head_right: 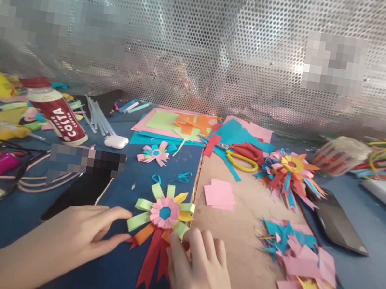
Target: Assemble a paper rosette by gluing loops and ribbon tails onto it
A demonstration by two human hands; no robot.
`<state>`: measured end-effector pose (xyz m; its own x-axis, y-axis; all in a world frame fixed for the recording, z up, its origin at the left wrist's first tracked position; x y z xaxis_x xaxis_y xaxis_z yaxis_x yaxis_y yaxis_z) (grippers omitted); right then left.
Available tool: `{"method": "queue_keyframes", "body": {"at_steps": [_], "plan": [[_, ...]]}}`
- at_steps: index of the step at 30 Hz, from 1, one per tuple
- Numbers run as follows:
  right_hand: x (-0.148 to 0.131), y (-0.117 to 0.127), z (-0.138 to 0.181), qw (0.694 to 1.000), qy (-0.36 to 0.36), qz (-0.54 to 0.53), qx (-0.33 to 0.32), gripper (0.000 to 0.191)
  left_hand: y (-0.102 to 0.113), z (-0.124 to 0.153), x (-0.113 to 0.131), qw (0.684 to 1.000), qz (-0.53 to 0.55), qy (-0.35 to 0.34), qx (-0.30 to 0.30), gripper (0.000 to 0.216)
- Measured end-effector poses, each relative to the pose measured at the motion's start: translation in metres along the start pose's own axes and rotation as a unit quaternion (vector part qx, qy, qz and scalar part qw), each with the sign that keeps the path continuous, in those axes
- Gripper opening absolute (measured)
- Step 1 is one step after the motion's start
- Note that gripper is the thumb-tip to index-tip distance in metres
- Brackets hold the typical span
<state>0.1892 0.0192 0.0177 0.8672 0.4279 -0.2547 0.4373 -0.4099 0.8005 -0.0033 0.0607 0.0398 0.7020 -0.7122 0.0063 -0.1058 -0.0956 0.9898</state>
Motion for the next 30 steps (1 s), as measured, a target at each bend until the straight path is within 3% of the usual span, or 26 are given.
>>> {"method": "queue_keyframes", "body": {"at_steps": [4, 15, 21, 25, 30], "plan": [[0.001, 0.002, 0.001, 1.000, 0.024, 0.003, -0.008, 0.029, -0.004, -0.002, 0.000, 0.999, 0.005, 0.022, -0.029, 0.013], [0.008, 0.011, 0.001, 0.996, 0.078, 0.024, -0.034, 0.027, -0.005, -0.003, 0.003, 1.000, 0.006, 0.018, -0.016, 0.009], [0.003, 0.015, -0.005, 0.988, 0.133, 0.070, -0.045, 0.034, -0.001, -0.002, 0.001, 1.000, 0.006, 0.011, 0.018, 0.016], [-0.001, 0.014, -0.008, 0.985, 0.150, 0.065, -0.048, 0.035, 0.010, 0.002, -0.001, 0.997, 0.040, 0.007, 0.073, 0.024], [-0.002, 0.011, -0.009, 0.980, 0.175, 0.073, -0.059, 0.032, 0.012, 0.000, 0.008, 0.993, 0.055, -0.046, 0.095, 0.022]]}}
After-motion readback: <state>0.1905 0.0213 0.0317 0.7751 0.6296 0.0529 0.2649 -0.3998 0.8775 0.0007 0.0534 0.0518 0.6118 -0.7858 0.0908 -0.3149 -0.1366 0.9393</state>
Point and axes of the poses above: each hand's wrist, its own z-axis away from the middle knuckle, its own y-axis out of the back of the hand, x = y × z, the point moved 4 cm from there along -z, towards the middle knuckle, and after that the axes turned 7 degrees about -y, right-handed, at the moved point
